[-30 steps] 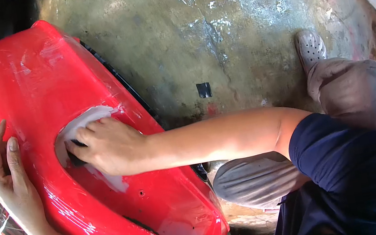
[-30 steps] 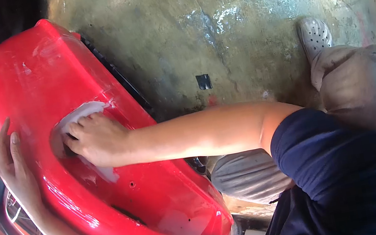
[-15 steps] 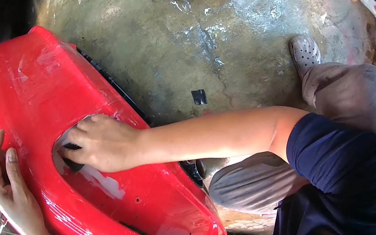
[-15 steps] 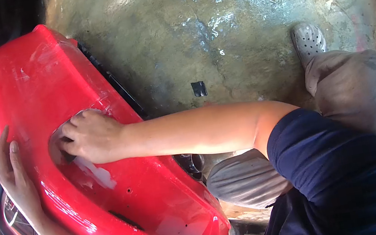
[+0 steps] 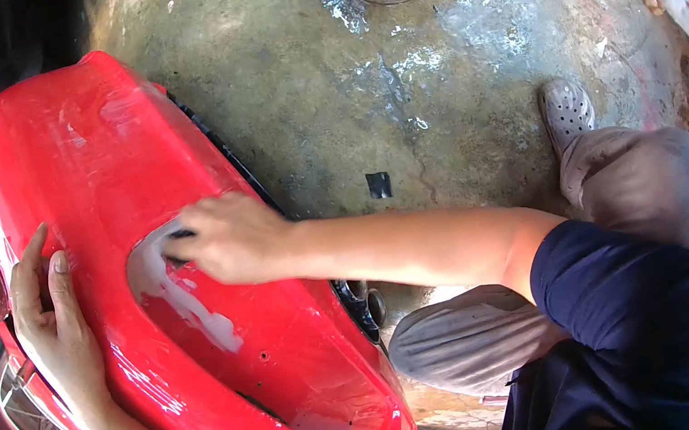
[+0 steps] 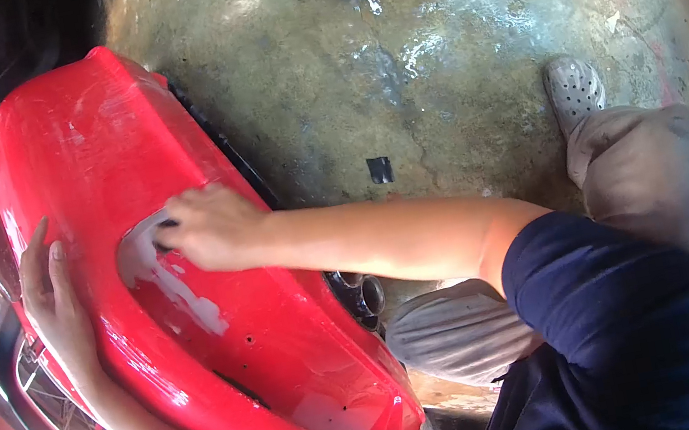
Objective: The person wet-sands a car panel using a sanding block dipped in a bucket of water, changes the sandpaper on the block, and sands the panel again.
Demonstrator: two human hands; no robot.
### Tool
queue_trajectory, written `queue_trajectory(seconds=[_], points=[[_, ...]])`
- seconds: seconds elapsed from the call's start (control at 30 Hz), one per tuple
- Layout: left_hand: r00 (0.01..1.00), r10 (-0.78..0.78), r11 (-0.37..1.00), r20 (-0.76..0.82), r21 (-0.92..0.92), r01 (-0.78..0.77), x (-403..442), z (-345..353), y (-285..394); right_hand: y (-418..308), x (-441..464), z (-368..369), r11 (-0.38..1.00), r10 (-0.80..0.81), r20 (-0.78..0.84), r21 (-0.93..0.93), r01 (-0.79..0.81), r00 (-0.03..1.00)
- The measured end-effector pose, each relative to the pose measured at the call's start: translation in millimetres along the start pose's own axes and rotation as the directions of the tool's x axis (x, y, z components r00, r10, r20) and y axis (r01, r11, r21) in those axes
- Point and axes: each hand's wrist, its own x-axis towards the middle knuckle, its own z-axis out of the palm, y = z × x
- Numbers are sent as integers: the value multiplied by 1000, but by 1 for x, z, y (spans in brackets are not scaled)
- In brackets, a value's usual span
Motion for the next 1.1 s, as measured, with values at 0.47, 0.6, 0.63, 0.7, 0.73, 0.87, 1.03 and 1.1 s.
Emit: queue_trajectory(seconds=[0.47,0.6,0.63,0.7,0.73,0.87,1.03,1.1], points=[[997,77,994,-4,82,-76,-2,-5,0,19,-28,-23,980,183,213,-120,-160,960],[997,56,997,-50,61,-53,-3,-4,11,25,13,-92,969,193,258,104,-226,947],[996,66,997,-54,55,-63,-3,-4,11,37,38,-117,984,177,224,-16,-178,958],[990,110,989,-84,105,-101,-3,-3,10,67,92,-174,924,381,177,-55,-377,907],[987,121,989,-103,101,-111,-2,-1,7,81,118,-209,896,426,186,-220,-385,885],[982,115,989,-152,106,-99,-3,1,6,253,155,-318,643,421,181,-750,-152,889],[993,77,988,-87,140,-64,-4,-3,4,307,133,-321,429,728,221,-886,-179,649],[990,102,984,-93,154,-87,-4,-1,0,297,134,-317,458,778,201,-830,-318,595]])
